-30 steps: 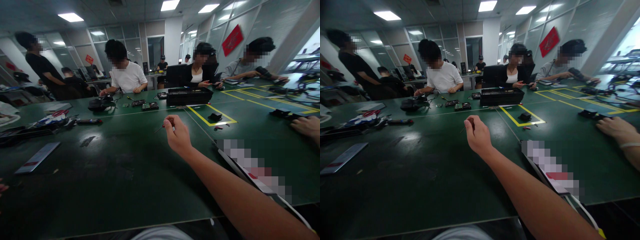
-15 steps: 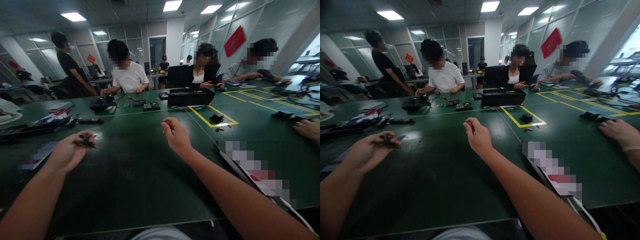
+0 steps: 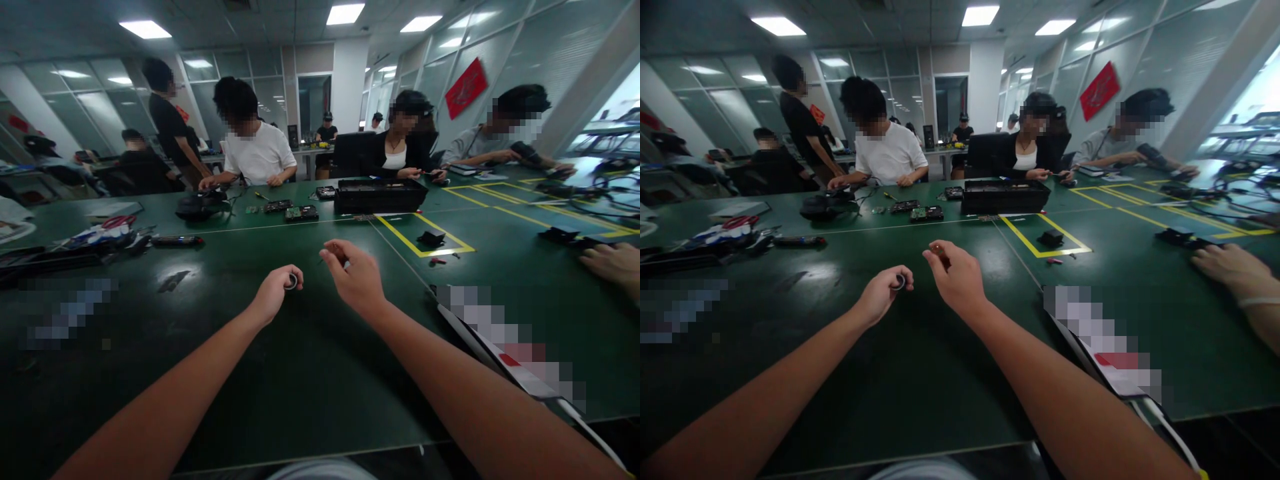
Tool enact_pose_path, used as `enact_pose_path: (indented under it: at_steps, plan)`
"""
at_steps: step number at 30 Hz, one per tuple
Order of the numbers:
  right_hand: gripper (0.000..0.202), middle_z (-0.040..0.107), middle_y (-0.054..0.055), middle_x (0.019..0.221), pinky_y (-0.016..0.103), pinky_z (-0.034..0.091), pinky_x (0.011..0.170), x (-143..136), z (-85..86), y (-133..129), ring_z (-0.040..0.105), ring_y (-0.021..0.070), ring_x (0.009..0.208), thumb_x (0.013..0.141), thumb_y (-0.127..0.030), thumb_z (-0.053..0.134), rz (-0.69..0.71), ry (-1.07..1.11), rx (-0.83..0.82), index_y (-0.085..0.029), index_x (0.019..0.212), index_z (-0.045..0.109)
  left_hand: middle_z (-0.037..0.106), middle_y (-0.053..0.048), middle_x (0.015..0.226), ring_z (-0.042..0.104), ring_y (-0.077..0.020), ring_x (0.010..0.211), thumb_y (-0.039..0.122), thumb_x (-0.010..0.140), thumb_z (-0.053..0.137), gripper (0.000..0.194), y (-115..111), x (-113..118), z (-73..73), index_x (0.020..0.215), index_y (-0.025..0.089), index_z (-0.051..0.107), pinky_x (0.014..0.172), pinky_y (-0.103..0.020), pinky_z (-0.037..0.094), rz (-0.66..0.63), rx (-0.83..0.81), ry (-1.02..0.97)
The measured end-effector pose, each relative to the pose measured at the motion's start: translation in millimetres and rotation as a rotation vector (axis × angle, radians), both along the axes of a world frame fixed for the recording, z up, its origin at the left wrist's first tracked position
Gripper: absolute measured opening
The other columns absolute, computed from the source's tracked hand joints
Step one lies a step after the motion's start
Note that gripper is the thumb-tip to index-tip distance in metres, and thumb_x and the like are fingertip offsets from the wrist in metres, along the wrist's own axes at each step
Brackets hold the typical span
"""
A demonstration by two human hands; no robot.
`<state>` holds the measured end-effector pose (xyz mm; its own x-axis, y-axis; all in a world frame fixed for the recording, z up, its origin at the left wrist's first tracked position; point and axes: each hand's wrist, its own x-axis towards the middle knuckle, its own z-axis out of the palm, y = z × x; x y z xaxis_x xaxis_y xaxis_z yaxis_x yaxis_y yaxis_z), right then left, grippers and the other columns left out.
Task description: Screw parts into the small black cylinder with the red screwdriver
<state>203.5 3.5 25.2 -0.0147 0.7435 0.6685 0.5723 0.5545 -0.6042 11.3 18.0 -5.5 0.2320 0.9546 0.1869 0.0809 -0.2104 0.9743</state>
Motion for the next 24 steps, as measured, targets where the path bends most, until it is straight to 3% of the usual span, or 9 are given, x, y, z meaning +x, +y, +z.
enact_pose_path:
  at_steps: [5, 9, 11, 15, 24]
  plan:
    - [0.023, 0.068, 0.002, 0.073, 0.031, 0.044, 0.064, -0.6, 6.0, -7.3, 0.06, 0.0176, 0.065, 0.095, -0.042, 0.059, -0.016, -0.001, 0.012, -0.021, 0.091, 0.067, 0.058, -0.005, 0.087, 0.055, -0.0219, 0.087, 0.026, 0.08, 0.042, 0.021, -1.5, -15.4, -8.4, 0.085, 0.018, 0.061, 0.082, -0.035, 0.045, -0.086, 0.076, 0.155]
    - [0.019, 0.07, 0.003, 0.078, 0.032, 0.048, 0.068, -0.5, 6.9, -11.0, 0.065, 0.0185, 0.07, 0.098, -0.037, 0.052, 0.015, 0.068, 0.032, -0.023, 0.092, 0.063, 0.058, -0.004, 0.103, 0.056, -0.0219, 0.093, 0.032, 0.082, 0.063, 0.033, -9.1, -21.2, -7.3, 0.111, 0.021, 0.054, 0.082, -0.034, 0.047, 0.034, 0.109, 0.426]
    - [0.018, 0.072, 0.004, 0.082, 0.033, 0.05, 0.072, -0.9, 4.6, -10.7, 0.068, 0.0191, 0.075, 0.099, -0.035, 0.05, 0.063, 0.11, 0.022, -0.022, 0.097, 0.062, 0.058, -0.004, 0.104, 0.056, -0.0209, 0.093, 0.028, 0.083, 0.064, 0.032, -10.4, -19.8, -9.6, 0.112, 0.021, 0.051, 0.083, -0.034, 0.046, 0.103, 0.127, 0.502]
    - [0.018, 0.075, 0.004, 0.087, 0.034, 0.052, 0.076, -2.4, -3.0, -7.4, 0.072, 0.0196, 0.081, 0.099, -0.036, 0.051, 0.169, 0.145, -0.04, -0.022, 0.104, 0.062, 0.059, -0.003, 0.101, 0.056, -0.0203, 0.092, 0.025, 0.089, 0.06, 0.019, -8.5, -16.2, -14.2, 0.106, 0.02, 0.053, 0.084, -0.034, 0.044, 0.118, 0.185, 0.548]
    - [0.016, 0.075, 0.003, 0.088, 0.034, 0.052, 0.077, -3.8, -7.0, -5.4, 0.073, 0.0194, 0.084, 0.099, -0.034, 0.052, 0.209, 0.113, -0.103, -0.021, 0.103, 0.062, 0.064, -0.004, 0.114, 0.059, -0.0233, 0.106, 0.028, 0.091, 0.063, 0.023, -10.9, -16.4, -9.3, 0.113, 0.023, 0.06, 0.096, -0.037, 0.045, 0.106, 0.289, 0.505]
